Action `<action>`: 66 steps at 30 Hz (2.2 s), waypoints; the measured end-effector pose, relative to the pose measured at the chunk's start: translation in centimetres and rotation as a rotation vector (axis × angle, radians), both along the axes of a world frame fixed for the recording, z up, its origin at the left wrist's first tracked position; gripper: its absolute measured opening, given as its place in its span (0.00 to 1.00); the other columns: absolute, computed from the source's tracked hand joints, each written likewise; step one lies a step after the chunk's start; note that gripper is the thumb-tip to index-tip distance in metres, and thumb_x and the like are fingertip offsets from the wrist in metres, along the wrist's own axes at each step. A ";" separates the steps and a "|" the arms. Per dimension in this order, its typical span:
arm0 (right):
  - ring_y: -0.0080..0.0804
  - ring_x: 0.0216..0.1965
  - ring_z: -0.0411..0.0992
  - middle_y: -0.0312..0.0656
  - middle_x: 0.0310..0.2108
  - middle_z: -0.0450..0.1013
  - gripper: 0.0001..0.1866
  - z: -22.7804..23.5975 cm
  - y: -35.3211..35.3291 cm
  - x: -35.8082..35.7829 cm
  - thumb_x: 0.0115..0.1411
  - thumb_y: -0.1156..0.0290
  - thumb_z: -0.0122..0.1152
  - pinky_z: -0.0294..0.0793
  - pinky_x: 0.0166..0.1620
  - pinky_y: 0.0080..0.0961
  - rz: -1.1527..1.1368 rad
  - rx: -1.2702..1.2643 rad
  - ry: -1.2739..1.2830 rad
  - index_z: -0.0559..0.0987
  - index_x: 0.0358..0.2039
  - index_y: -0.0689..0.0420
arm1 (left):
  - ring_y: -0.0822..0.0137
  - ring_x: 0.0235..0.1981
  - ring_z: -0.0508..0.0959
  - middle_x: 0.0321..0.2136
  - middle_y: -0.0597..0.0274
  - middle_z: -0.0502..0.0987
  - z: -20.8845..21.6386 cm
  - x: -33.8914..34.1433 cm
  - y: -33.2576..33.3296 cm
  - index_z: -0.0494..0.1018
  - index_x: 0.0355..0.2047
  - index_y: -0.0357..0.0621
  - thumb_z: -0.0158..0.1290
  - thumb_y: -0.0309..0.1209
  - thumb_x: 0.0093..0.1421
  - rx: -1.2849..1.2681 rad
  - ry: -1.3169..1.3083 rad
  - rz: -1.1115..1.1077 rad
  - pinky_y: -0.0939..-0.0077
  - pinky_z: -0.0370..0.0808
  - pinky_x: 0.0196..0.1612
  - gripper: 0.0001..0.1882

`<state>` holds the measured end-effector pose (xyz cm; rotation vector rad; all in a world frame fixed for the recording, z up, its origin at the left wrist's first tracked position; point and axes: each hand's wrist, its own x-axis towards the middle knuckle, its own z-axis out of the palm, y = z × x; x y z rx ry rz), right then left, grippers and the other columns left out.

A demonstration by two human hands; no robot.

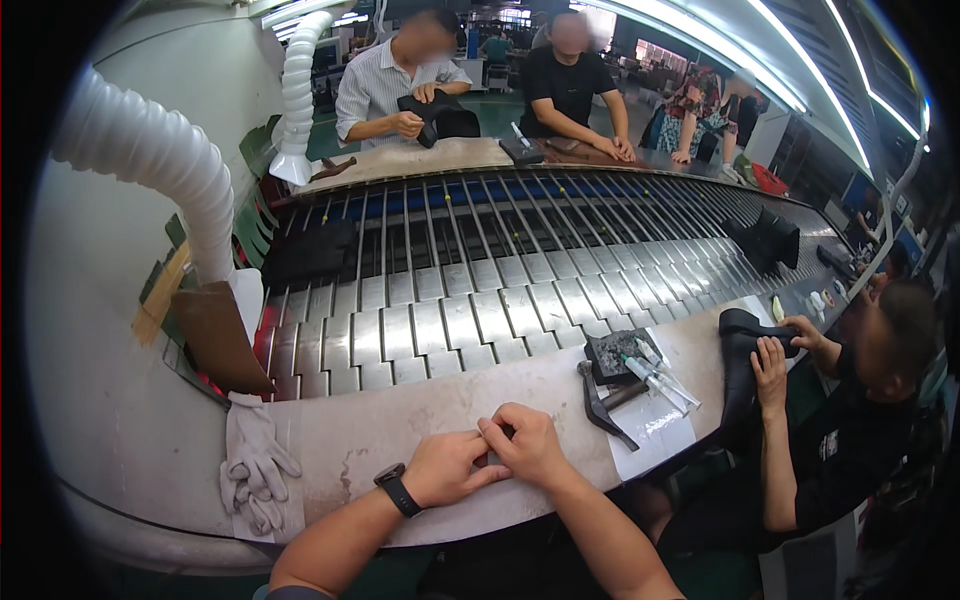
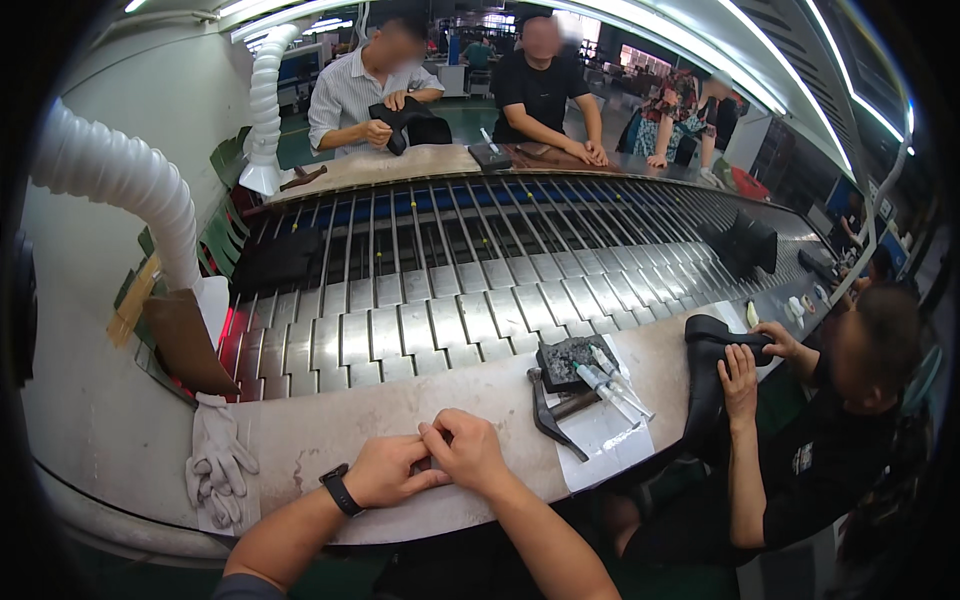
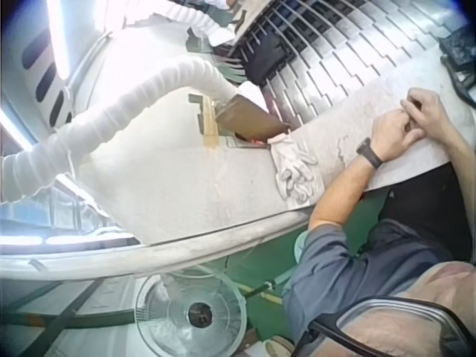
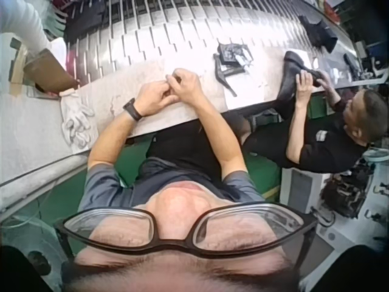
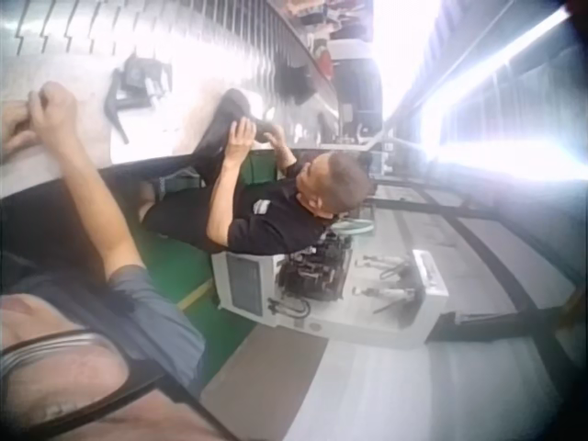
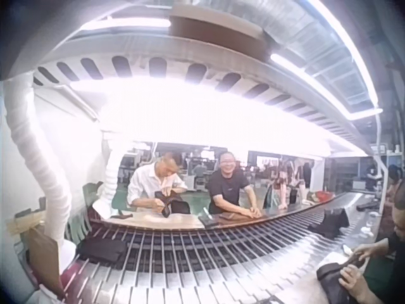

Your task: The person takes a boot upper and a sole, presses the sole onto the bottom of the boot upper by hand to attach them, and places the assembled boot onto the conveyor belt.

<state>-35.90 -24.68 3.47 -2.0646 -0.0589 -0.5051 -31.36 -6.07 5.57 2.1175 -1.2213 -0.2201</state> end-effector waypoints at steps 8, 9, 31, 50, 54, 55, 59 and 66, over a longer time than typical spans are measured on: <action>0.20 0.26 0.74 0.41 0.33 0.80 0.35 2.5 -0.8 2.7 0.69 0.77 0.62 0.75 0.31 0.20 0.021 0.587 0.126 0.62 0.74 0.66 | 0.53 0.33 0.84 0.31 0.59 0.83 -0.1 -0.2 0.2 0.83 0.49 0.47 0.64 0.45 0.67 0.005 0.001 0.033 0.59 0.80 0.37 0.18; 0.20 0.27 0.74 0.42 0.34 0.80 0.38 4.5 -1.0 3.5 0.69 0.79 0.60 0.75 0.32 0.19 0.011 0.576 0.042 0.57 0.76 0.65 | 0.53 0.33 0.84 0.31 0.59 0.83 -0.1 -0.1 0.3 0.83 0.49 0.47 0.64 0.45 0.67 0.002 0.006 0.048 0.59 0.80 0.37 0.18; 0.21 0.29 0.77 0.41 0.27 0.83 0.09 -0.9 2.9 3.6 0.67 0.72 0.69 0.78 0.34 0.23 -0.034 0.128 0.066 0.86 0.40 0.65 | 0.47 0.38 0.83 0.36 0.54 0.83 -1.4 0.4 1.6 0.82 0.40 0.45 0.61 0.45 0.69 0.052 -0.007 0.032 0.51 0.79 0.41 0.16; 0.35 0.30 0.84 0.49 0.30 0.84 0.10 -0.6 3.4 3.4 0.67 0.67 0.69 0.82 0.37 0.31 -0.032 0.129 0.069 0.86 0.39 0.62 | 0.46 0.38 0.83 0.36 0.54 0.83 -0.6 0.6 2.5 0.83 0.40 0.43 0.59 0.44 0.71 0.030 0.004 0.009 0.53 0.80 0.41 0.16; 0.34 0.30 0.84 0.48 0.30 0.84 0.10 -0.6 3.5 3.4 0.66 0.67 0.69 0.82 0.36 0.30 -0.020 0.163 0.051 0.86 0.39 0.62 | 0.45 0.39 0.83 0.36 0.52 0.84 -0.7 0.6 2.7 0.82 0.41 0.43 0.59 0.43 0.70 0.032 0.014 0.007 0.52 0.79 0.41 0.15; 0.33 0.30 0.84 0.48 0.30 0.84 0.10 -0.7 3.5 3.4 0.66 0.67 0.70 0.82 0.36 0.30 -0.012 0.173 0.040 0.86 0.38 0.63 | 0.44 0.39 0.83 0.36 0.51 0.84 -0.7 0.6 2.7 0.82 0.41 0.43 0.60 0.42 0.70 0.024 0.033 0.018 0.52 0.79 0.42 0.14; 0.31 0.29 0.84 0.47 0.30 0.84 0.11 -0.6 3.4 3.2 0.65 0.66 0.71 0.83 0.36 0.28 0.019 0.175 0.039 0.86 0.37 0.63 | 0.44 0.36 0.84 0.32 0.51 0.84 -1.2 0.6 2.7 0.81 0.41 0.45 0.60 0.47 0.70 -0.069 0.007 0.035 0.51 0.80 0.39 0.17; 0.32 0.27 0.84 0.45 0.27 0.84 0.12 -0.7 3.7 3.4 0.63 0.65 0.73 0.83 0.34 0.28 0.078 0.130 -0.001 0.87 0.35 0.62 | 0.43 0.39 0.84 0.36 0.48 0.85 -0.7 0.8 3.3 0.81 0.43 0.43 0.62 0.39 0.69 -0.033 0.012 0.002 0.52 0.81 0.41 0.13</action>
